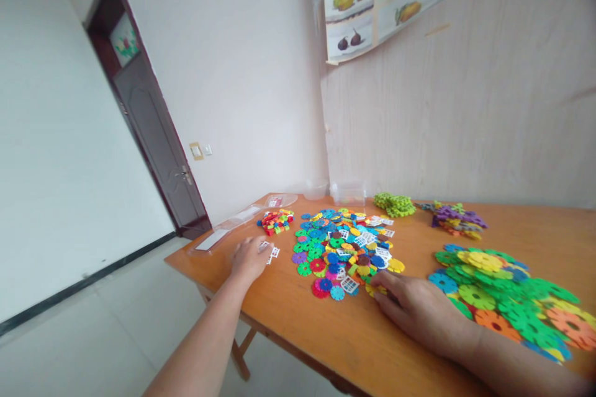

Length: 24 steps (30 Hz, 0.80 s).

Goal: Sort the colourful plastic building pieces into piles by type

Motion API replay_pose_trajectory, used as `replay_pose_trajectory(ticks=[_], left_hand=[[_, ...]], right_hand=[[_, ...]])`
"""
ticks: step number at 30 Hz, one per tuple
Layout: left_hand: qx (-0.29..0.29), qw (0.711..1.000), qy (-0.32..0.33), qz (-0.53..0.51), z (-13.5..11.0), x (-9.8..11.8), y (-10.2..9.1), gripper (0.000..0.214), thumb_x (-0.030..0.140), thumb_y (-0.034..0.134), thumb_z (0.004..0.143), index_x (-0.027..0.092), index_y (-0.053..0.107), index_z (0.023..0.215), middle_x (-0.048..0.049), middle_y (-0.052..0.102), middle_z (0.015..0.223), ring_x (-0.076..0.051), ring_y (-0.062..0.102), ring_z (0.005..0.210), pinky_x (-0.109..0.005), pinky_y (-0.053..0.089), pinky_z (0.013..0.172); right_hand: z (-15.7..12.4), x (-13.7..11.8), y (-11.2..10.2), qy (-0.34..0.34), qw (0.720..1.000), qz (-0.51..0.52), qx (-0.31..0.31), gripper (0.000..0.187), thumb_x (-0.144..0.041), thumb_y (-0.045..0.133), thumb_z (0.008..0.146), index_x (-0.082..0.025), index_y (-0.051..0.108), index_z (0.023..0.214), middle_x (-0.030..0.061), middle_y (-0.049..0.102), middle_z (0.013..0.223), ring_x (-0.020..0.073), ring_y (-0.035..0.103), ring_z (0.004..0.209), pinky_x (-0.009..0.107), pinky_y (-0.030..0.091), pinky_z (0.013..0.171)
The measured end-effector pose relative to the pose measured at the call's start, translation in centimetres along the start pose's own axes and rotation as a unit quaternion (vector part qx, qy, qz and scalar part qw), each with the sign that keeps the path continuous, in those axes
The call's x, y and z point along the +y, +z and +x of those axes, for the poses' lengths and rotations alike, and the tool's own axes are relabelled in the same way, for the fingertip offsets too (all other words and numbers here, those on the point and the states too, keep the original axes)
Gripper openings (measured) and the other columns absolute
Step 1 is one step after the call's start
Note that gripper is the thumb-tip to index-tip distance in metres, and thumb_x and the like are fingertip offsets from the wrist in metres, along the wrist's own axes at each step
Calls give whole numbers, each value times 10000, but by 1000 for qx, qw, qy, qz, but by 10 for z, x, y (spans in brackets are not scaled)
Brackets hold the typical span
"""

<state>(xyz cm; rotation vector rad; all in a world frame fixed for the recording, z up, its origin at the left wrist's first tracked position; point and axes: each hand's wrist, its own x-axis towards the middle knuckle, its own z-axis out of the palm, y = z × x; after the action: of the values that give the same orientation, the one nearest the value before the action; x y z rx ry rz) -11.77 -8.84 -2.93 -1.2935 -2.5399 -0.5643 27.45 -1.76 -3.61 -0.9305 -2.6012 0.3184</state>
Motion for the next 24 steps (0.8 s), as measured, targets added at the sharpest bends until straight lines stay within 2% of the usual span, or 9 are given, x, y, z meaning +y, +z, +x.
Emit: replay_pose_trajectory(ticks=[2, 4, 8, 14, 20, 24], left_hand=[[-22, 999, 20, 13, -1, 3, 1, 537, 618, 510, 861, 308, 639, 1281, -95, 618, 1347, -329, 541, 1235, -426, 388, 1020], [-45, 998, 36, 13, -2, 4, 3, 560, 633, 518, 854, 304, 626, 1295, -103, 595, 1378, -329, 521, 1263, -428, 367, 1044], [-69, 996, 63, 5, 2, 1, 6, 413, 538, 502, 900, 290, 669, 1186, -94, 645, 1287, -269, 564, 1210, -358, 377, 1028], [-60, 995, 61, 46, 7, -5, 13, 375, 479, 419, 945, 254, 663, 1118, -112, 661, 1231, -265, 587, 1166, -365, 398, 984], [-45, 996, 47, 64, 3, 2, 12, 373, 438, 376, 961, 252, 637, 1153, -103, 637, 1294, -288, 561, 1199, -437, 377, 1020], [-14, 997, 38, 62, -2, 7, 8, 392, 468, 366, 968, 255, 632, 1162, -110, 629, 1300, -315, 523, 1225, -527, 331, 1055]], right_hand=[[0, -1, -1, 0, 1000, 0, -3, 235, -319, 424, 959, -271, 624, 1073, 31, 738, 856, 223, 708, 768, 288, 404, 621], [0, -2, -2, 0, 1000, 1, -6, 232, -319, 415, 964, -267, 622, 1053, 34, 737, 865, 224, 707, 773, 291, 407, 627], [0, -3, -3, -1, 1000, 4, -11, 216, -309, 417, 958, -268, 619, 1019, 34, 735, 892, 223, 708, 800, 296, 419, 652], [-1, -2, -3, -5, 1000, -9, -9, 223, -303, 418, 954, -266, 611, 1058, 31, 732, 858, 221, 706, 781, 292, 414, 637], [-1, -3, -5, -14, 1000, -1, -8, 214, -289, 424, 947, -270, 611, 1052, 29, 733, 908, 218, 704, 813, 291, 424, 656], [-1, -4, -5, -11, 1000, 3, -9, 203, -278, 434, 941, -260, 611, 1038, 37, 731, 904, 213, 701, 809, 287, 427, 660]])
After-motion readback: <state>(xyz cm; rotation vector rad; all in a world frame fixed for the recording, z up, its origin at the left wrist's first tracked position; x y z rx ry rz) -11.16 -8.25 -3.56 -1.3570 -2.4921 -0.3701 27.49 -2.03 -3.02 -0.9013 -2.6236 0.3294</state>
